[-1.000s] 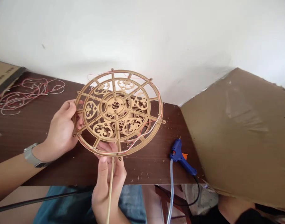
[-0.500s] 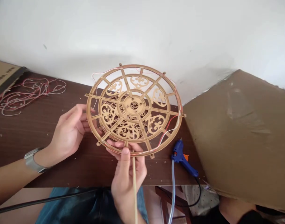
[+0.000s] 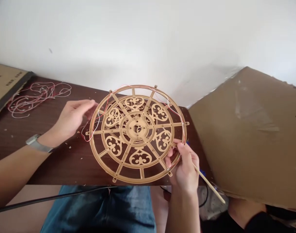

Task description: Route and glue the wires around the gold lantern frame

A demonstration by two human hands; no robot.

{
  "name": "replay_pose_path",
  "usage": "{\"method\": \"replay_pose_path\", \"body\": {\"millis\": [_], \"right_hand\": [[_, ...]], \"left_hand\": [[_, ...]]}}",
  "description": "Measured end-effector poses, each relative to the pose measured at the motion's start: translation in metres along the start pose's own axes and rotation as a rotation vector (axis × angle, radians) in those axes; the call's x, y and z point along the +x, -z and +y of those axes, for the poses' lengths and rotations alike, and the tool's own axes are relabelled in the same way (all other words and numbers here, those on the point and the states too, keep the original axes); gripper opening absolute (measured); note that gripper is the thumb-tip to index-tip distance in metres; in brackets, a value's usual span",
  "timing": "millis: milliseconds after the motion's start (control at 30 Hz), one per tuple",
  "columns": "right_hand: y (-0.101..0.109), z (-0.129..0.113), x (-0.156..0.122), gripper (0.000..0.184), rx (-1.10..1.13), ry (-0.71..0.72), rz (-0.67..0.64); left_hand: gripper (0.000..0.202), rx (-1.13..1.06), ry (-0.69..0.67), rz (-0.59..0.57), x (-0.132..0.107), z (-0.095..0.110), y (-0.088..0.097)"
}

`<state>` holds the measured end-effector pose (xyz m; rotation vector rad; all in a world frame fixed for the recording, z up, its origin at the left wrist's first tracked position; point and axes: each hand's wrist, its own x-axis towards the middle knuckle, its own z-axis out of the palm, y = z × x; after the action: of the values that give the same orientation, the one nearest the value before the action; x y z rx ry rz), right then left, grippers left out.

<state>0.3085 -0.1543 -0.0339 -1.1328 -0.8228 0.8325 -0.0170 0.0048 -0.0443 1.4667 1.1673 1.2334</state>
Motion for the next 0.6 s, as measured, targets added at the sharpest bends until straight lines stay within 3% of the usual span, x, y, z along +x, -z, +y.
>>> {"method": "replay_pose_path", "body": {"millis": [133,200,433,500,600], "right_hand": [[0.008,0.001,0.006,0.038,0.016,-0.022,0.028],[0.013,0.000,0.010,0.039,0.007,-0.011,0.044],[0.011,0.001,0.013,0.037,-0.052,0.006,-0.036],[0.006,0.005,0.011,0.038,-0.055,-0.018,-0.072],[-0.001,0.014,0.009,0.043,-0.043,-0.078,-0.129]], "left_hand": [[0.018,0.361,-0.268,0.214,-0.003,-0.002,0.005],[0.015,0.336,-0.275,0.224,-0.002,0.001,0.010],[0.029,-0.200,0.066,-0.271,-0.004,0.014,0.009],[0.030,-0.245,0.081,-0.326,-0.007,0.015,0.006],[0.028,-0.228,0.104,-0.283,-0.008,0.013,0.005]]}}
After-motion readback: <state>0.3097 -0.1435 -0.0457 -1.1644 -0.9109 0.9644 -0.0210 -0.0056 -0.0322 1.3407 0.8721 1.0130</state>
